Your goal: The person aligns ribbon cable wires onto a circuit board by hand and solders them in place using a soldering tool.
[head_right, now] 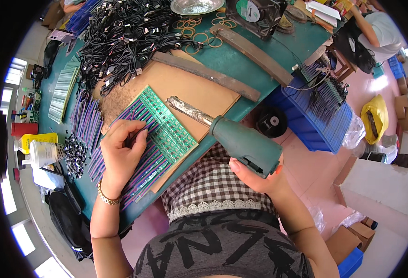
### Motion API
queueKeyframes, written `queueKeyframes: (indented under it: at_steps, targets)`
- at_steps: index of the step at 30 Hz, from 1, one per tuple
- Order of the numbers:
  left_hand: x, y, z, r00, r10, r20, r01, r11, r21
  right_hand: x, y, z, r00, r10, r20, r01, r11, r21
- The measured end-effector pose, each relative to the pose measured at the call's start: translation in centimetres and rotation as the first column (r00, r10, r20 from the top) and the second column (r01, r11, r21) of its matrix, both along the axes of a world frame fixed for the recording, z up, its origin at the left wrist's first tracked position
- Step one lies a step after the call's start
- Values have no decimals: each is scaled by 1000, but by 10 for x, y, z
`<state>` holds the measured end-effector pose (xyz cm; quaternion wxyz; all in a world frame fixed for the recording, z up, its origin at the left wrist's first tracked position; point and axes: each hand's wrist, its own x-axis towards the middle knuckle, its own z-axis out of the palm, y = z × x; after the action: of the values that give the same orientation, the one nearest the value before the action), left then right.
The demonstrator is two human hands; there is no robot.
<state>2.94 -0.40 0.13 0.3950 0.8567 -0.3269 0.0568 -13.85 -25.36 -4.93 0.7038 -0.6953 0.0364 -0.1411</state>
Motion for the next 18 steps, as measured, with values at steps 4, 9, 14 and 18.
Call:
queueKeyframes:
  at_steps: [4,9,14,18]
  targets:
    - [-8,-7,-2,999,-37,-38,37,999,15,-5,4,1,999,24,40,-22,998,-57]
    - [-12,-9,-8,996,-35,83,29,996,79,-15,13,13,996,75,45,-79,990,120]
    - [-17,-6,-8,998,55,38,-59,989,132,-25,16,23,992,127,-29,-123,988,94]
    - [-15,-5,-12,997,58,57,-64,993,97,-25,17,22,962,263,-76,-261,965,34]
